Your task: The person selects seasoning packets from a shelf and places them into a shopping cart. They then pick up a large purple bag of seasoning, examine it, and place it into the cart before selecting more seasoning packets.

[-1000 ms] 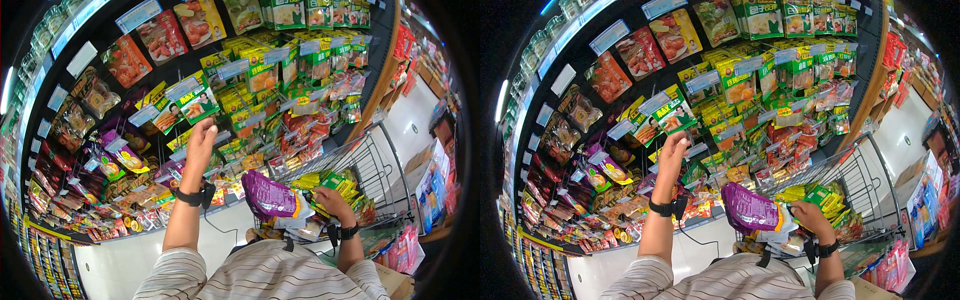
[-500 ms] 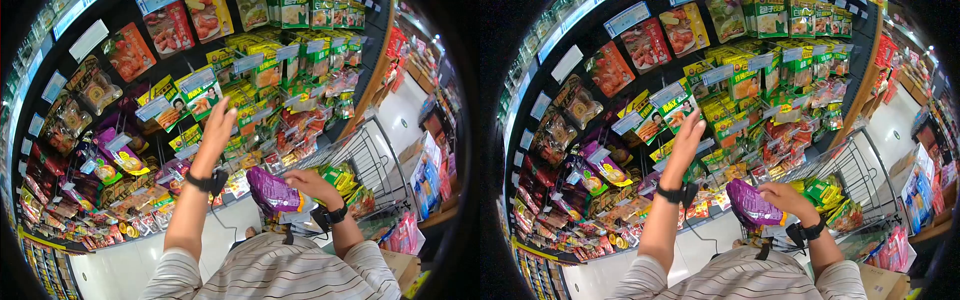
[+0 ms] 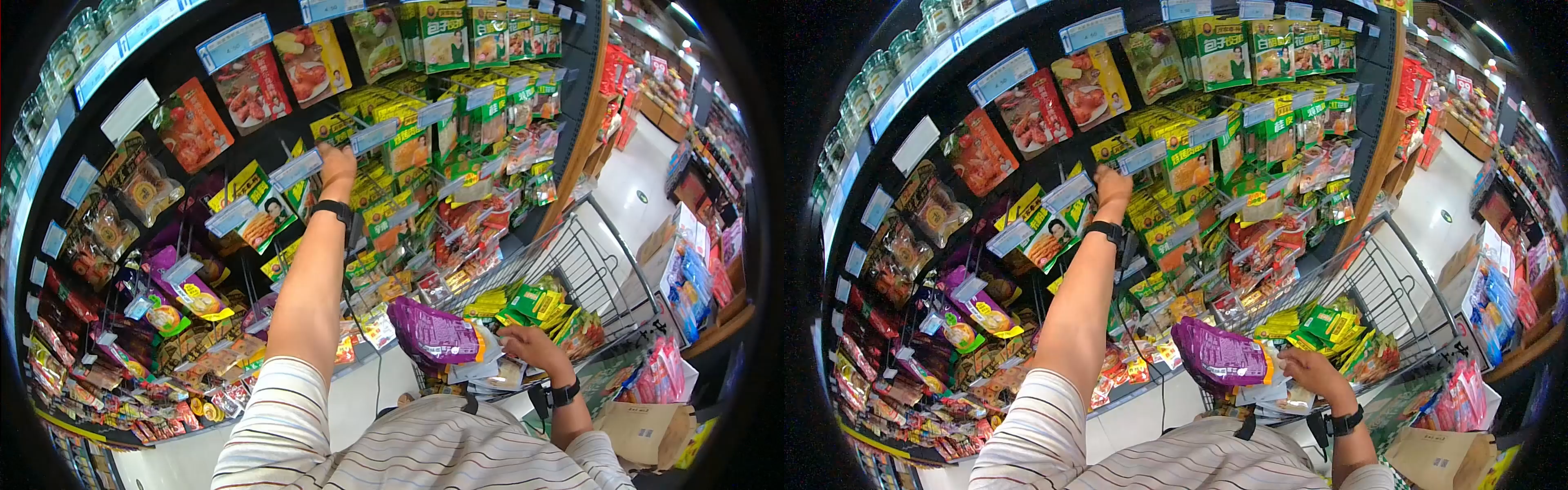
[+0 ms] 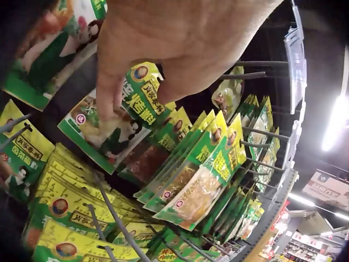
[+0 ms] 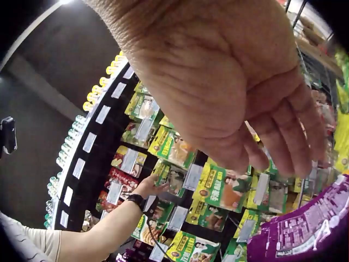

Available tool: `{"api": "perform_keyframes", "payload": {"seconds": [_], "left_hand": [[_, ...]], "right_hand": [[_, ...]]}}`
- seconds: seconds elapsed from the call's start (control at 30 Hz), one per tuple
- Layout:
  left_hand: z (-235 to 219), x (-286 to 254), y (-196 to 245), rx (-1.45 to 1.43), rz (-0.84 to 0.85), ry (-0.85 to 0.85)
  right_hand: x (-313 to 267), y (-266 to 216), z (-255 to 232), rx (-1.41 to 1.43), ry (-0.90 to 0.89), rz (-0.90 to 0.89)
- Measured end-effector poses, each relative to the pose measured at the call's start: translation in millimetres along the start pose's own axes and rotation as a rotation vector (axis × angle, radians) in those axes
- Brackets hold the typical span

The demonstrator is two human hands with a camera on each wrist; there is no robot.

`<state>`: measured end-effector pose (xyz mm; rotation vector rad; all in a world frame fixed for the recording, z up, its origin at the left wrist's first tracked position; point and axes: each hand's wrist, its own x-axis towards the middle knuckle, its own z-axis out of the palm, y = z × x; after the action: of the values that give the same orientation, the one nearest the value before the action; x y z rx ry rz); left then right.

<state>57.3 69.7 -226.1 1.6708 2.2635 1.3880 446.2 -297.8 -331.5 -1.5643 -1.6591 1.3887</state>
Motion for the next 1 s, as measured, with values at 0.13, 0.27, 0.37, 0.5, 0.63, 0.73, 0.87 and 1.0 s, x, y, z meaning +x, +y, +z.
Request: {"api": "perform_keyframes", "payload": {"seconds": [0.13,0.27,0.37,0.5,0.63,0.73,0.87,1.0], "left_hand": [[17,29,-20,-0.082,-0.062,0.023],[33,45,-30,-0.282,-0.170,-0.038],[19,30,-15,-0.636,-0.262,-0.089],[18,31,-18,-0.863,-0.348,-0.172],[10,29,-20,-0.834,-0.291,-0.237],[-5,14,-7,-0.780,-0.304,-0.226],[-28,-10,14,-0.704,-0.376,-0.259],[-44,-21,17,-0.639,-0.321,-0.324]], "right_hand": [[-19,9,-4,0.048,0.031,0.083],[-18,50,1,0.111,0.035,0.100],[-20,45,4,0.145,0.019,0.063],[-15,42,6,0.106,-0.007,0.039],[-9,37,9,0.077,-0.031,0.013],[-6,22,9,0.067,-0.058,0.063],[7,42,13,0.080,-0.115,0.021],[12,39,12,0.058,-0.135,-0.062]]}}
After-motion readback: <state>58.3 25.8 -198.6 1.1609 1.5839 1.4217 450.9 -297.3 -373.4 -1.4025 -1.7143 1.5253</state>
